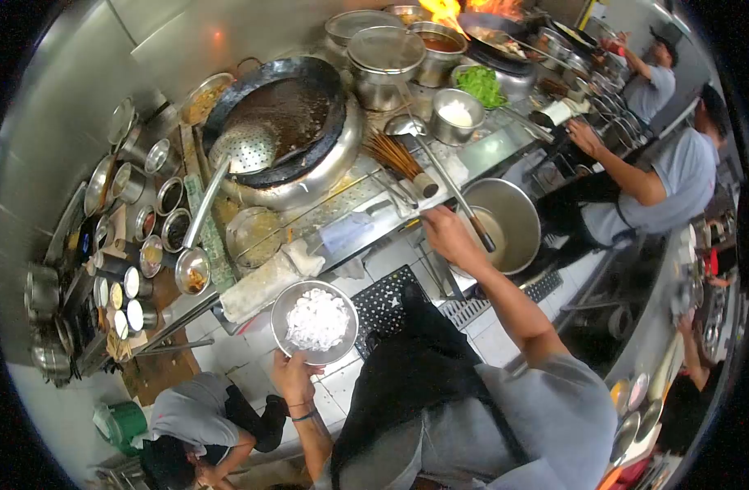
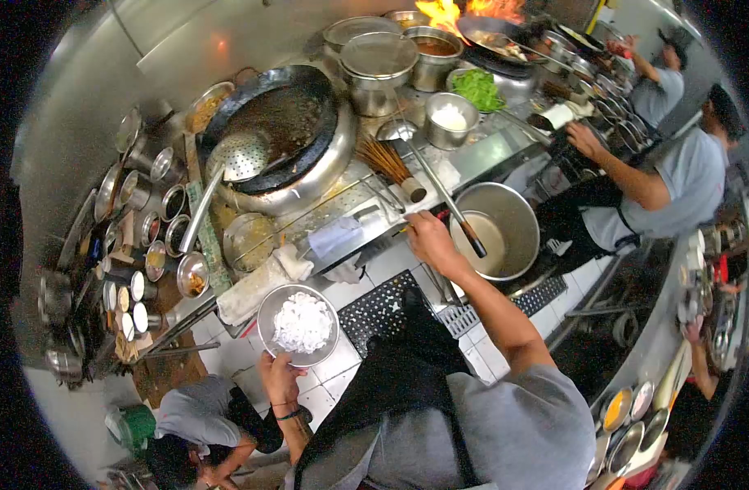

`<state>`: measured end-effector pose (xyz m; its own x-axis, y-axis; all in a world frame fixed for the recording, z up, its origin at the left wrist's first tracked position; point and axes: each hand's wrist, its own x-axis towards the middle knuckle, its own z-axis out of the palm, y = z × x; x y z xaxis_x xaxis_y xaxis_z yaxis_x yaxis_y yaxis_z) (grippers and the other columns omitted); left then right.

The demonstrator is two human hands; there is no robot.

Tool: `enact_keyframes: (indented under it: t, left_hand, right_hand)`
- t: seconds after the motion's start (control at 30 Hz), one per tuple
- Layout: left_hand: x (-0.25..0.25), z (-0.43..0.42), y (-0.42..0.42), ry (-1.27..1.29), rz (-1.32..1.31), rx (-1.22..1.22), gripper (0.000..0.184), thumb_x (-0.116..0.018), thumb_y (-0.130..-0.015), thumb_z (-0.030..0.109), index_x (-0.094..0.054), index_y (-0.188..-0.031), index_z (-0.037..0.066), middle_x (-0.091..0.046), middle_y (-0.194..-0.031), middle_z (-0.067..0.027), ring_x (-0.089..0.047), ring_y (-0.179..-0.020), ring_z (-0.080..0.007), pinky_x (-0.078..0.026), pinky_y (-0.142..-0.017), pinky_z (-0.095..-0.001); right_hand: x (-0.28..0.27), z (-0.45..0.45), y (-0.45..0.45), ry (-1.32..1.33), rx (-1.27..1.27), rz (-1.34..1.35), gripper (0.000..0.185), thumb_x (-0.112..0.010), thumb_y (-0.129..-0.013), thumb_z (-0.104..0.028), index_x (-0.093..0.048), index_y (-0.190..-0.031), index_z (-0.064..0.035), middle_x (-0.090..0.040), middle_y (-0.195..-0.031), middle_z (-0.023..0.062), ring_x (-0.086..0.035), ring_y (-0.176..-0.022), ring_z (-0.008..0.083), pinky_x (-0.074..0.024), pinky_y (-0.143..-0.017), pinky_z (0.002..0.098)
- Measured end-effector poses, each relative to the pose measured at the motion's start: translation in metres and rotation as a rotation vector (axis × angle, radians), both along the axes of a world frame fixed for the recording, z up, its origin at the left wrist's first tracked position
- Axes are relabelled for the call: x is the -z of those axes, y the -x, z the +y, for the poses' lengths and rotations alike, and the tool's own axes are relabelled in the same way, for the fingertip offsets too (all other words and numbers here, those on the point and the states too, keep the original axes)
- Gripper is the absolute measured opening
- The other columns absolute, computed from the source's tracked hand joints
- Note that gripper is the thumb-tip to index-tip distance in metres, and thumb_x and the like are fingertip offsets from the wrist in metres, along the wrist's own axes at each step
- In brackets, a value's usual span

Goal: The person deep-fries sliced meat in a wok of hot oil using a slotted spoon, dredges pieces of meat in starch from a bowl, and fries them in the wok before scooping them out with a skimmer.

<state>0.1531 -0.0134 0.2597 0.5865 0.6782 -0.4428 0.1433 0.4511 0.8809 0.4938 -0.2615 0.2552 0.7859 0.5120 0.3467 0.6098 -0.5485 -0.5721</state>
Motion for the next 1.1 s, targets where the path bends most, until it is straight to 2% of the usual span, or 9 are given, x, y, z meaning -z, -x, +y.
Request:
enact_keyframes:
  t: [0.1, 0.2, 0.3, 0.47, 0.53, 0.7, 0.77, 0.97, 1.1]
  left_hand:
    - [-0.002, -0.014, -0.026, 0.19, -0.021, -0.005, 0.029, -0.054, -0.08, 0.001, -0.054, -0.107, -0.006, -0.065, -0.092, -0.0161, -0.066, -0.062, -0.0246, -0.056, -0.045, -0.0301]
    - [-0.004, -0.024, -0.046, 0.384, 0.002, -0.051, 0.031, -0.055, -0.078, 0.0, -0.056, -0.109, -0.006, -0.065, -0.092, -0.0145, -0.067, -0.067, -0.0265, -0.059, -0.052, -0.0339]
    - [-0.013, -0.037, -0.06, 0.535, -0.107, -0.117, 0.031, -0.056, -0.077, 0.0, -0.056, -0.108, -0.005, -0.066, -0.091, -0.0136, -0.067, -0.066, -0.0264, -0.059, -0.052, -0.0334]
    - [-0.046, -0.042, -0.094, 0.544, -0.249, -0.264, 0.026, -0.052, -0.079, 0.0, -0.06, -0.103, -0.002, -0.069, -0.098, -0.0129, -0.069, -0.074, -0.0258, -0.059, -0.058, -0.0313]
    - [-0.05, -0.03, -0.098, 0.458, -0.242, -0.285, 0.032, -0.05, -0.079, -0.002, -0.055, -0.111, -0.004, -0.067, -0.102, -0.016, -0.069, -0.076, -0.0289, -0.061, -0.058, -0.0364]
    - [-0.089, -0.005, -0.143, -0.026, -0.156, -0.249, 0.049, -0.047, -0.082, 0.0, -0.038, -0.13, -0.01, -0.058, -0.116, -0.0229, -0.067, -0.09, -0.0339, -0.063, -0.062, -0.0394]
    - [-0.091, 0.01, -0.159, -0.092, -0.19, -0.229, 0.049, -0.046, -0.083, 0.0, -0.04, -0.131, -0.009, -0.058, -0.117, -0.0227, -0.067, -0.091, -0.0339, -0.063, -0.061, -0.0387]
    - [-0.052, 0.064, -0.186, 0.143, -0.311, -0.121, 0.045, -0.046, -0.082, -0.003, -0.043, -0.127, -0.009, -0.059, -0.116, -0.0221, -0.067, -0.09, -0.0341, -0.063, -0.059, -0.039]
    - [-0.043, 0.082, -0.196, 0.202, -0.313, -0.097, 0.051, -0.043, -0.08, -0.006, -0.041, -0.13, -0.007, -0.06, -0.113, -0.0229, -0.068, -0.084, -0.0347, -0.063, -0.055, -0.0385]
  right_hand:
    - [0.065, 0.042, -0.057, 0.379, -0.022, -0.322, 0.011, -0.058, -0.08, -0.003, -0.06, -0.09, 0.0034, -0.061, -0.091, 0.0204, -0.064, -0.083, 0.0381, -0.0531, -0.074, 0.0456]
    - [0.05, 0.072, -0.066, 0.514, 0.016, -0.045, 0.03, -0.059, -0.077, -0.002, -0.052, -0.105, 0.0058, -0.059, -0.1, 0.0232, -0.068, -0.081, 0.0378, -0.0575, -0.067, 0.0443]
    - [0.046, 0.078, -0.078, 0.466, -0.002, 0.09, 0.055, -0.058, -0.079, -0.01, -0.042, -0.128, 0.0111, -0.057, -0.105, 0.0278, -0.066, -0.09, 0.0415, -0.056, -0.078, 0.0448]
    - [0.062, 0.077, -0.106, 0.292, -0.076, 0.39, 0.072, -0.061, -0.08, -0.021, -0.033, -0.135, 0.0158, -0.056, -0.111, 0.034, -0.061, -0.1, 0.0424, -0.0492, -0.089, 0.0487]
    - [0.07, 0.069, -0.105, 0.081, -0.135, 0.381, 0.063, -0.059, -0.088, -0.03, -0.042, -0.13, 0.0142, -0.061, -0.11, 0.0281, -0.063, -0.092, 0.0322, -0.0504, -0.083, 0.0408]
    - [-0.035, 0.043, -0.09, -0.393, -0.209, 1.15, 0.044, -0.049, -0.1, -0.036, -0.057, -0.121, 0.0018, -0.055, -0.081, -0.0004, -0.044, -0.064, 0.0063, -0.0392, -0.056, 0.0223]
    - [-0.084, 0.051, -0.086, -0.493, -0.29, 0.947, 0.037, -0.058, -0.097, -0.027, -0.057, -0.124, -0.0011, -0.048, -0.072, -0.0052, -0.038, -0.061, 0.0038, -0.0349, -0.052, 0.0206]
    - [-0.187, 0.074, -0.09, -0.069, -0.505, 0.153, 0.036, -0.066, -0.089, -0.019, -0.061, -0.116, 0.0041, -0.068, -0.096, 0.0191, -0.066, -0.084, 0.0314, -0.0503, -0.074, 0.0356]
    - [-0.213, 0.098, -0.076, -0.034, -0.447, 0.05, 0.036, -0.067, -0.087, -0.019, -0.063, -0.114, 0.0047, -0.067, -0.101, 0.025, -0.066, -0.094, 0.0374, -0.0507, -0.081, 0.0385]
